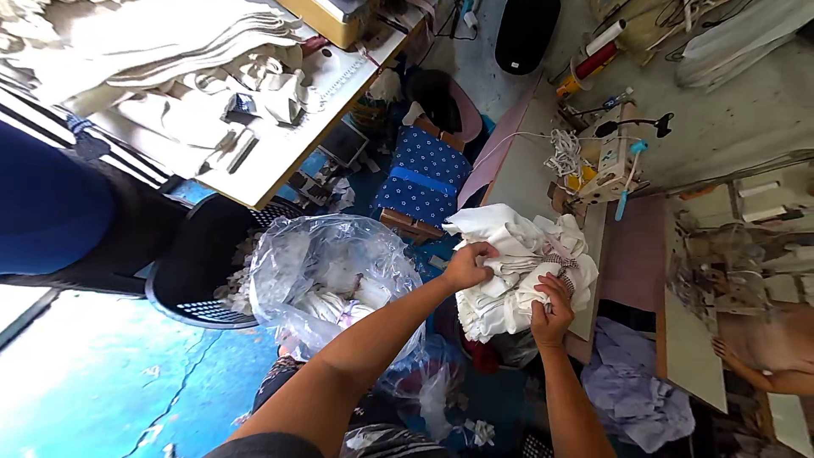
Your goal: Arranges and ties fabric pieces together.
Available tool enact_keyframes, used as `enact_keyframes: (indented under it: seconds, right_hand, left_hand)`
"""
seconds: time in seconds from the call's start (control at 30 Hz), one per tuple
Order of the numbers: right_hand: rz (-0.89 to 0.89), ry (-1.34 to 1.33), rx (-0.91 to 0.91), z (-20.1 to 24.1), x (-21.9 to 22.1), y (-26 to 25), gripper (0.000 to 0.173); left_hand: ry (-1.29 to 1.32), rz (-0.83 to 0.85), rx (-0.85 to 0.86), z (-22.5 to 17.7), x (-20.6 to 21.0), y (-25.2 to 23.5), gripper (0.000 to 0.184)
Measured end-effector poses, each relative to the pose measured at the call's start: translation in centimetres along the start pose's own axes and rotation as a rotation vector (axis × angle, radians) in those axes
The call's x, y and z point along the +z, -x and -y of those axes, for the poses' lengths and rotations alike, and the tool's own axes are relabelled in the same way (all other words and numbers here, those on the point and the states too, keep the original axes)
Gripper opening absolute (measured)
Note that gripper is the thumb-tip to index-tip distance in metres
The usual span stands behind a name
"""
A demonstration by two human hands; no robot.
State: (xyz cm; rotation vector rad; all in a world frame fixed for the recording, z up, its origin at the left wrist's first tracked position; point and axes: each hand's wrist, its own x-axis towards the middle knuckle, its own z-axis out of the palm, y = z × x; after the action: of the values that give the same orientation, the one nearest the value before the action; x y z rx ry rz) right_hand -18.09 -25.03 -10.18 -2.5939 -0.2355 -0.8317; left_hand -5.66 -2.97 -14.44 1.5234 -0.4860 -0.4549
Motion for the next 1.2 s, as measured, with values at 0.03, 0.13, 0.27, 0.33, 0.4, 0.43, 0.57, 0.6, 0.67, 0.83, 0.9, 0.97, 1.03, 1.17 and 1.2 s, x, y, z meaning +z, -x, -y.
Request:
enact_keyframes:
  seconds: [0.03, 0.13, 0.27, 0.33, 0.4, 0.43, 0.57, 0.6, 0.67, 0.83, 0.9, 0.97, 1.03, 1.17, 1.2]
  right_hand:
    - [-0.001, 0.001, 0.001, 0.0, 0.1, 0.1, 0.029]
    - [-0.001, 0.009, 0.002, 0.1, 0.2, 0.2, 0.029]
    - [0.017, 0.019, -0.005, 0.1, -0.2, 0.2, 0.029]
    - [0.021, 0.005, 0.007, 0.2, -0.4, 0.2, 0.029]
    - [-0.008, -0.026, 0.039, 0.2, -0.4, 0.0, 0.03]
    - [-0.027, -0.046, 0.063, 0.3, -0.3, 0.0, 0.031]
    - [-0.085, -0.101, 0.144, 0.4, 0.0, 0.5, 0.04]
    - [-0.096, -0.107, 0.148, 0.4, 0.0, 0.7, 0.04]
    - [-0.109, -0.091, 0.15, 0.2, -0.1, 1.0, 0.035]
    - [-0.082, -0.026, 0.138, 0.3, -0.5, 1.0, 0.026]
    - [-0.075, -0.028, 0.137, 0.3, -0.5, 1.0, 0.027]
    - [-0.074, -0.038, 0.145, 0.3, -0.4, 0.9, 0.028]
    - [-0.067, -0.035, 0.154, 0.4, -0.3, 0.9, 0.03]
    - [0.008, 0.014, 0.178, 0.8, -0.8, 0.8, 0.036]
    - [0.047, 0.029, 0.216, 1.3, -1.1, 0.4, 0.038]
  left_hand:
    - [-0.033, 0.032, 0.039, 0.2, 0.2, 0.3, 0.039]
    - [-0.209, 0.091, 0.105, 0.3, 0.5, -0.3, 0.04]
    - [-0.215, 0.061, 0.073, -1.3, -0.6, -3.3, 0.029]
    - [-0.197, 0.051, 0.052, -1.9, -1.3, -4.8, 0.025]
    - [-0.171, 0.056, 0.044, -1.7, -1.5, -5.9, 0.024]
    - [-0.156, 0.058, 0.041, -1.6, -1.6, -6.1, 0.024]
    - [-0.095, 0.067, 0.053, -0.7, -1.8, -5.8, 0.025]
    - [-0.074, 0.062, 0.059, -0.5, -1.8, -5.7, 0.025]
    - [-0.058, 0.046, 0.056, -0.3, -1.6, -5.1, 0.025]
    - [-0.067, -0.079, -0.012, -0.9, -0.9, -2.6, 0.03]
    - [-0.075, -0.075, -0.076, -0.2, -0.1, -1.1, 0.047]
    - [-0.112, 0.007, -0.109, 0.1, 1.4, 1.5, 0.065]
    - [-0.176, 0.074, -0.03, 0.3, 3.4, 4.5, 0.063]
    - [-0.182, 0.115, 0.108, 1.1, 4.8, 7.8, 0.062]
    - [-0.18, 0.132, 0.118, 1.3, 4.6, 7.8, 0.063]
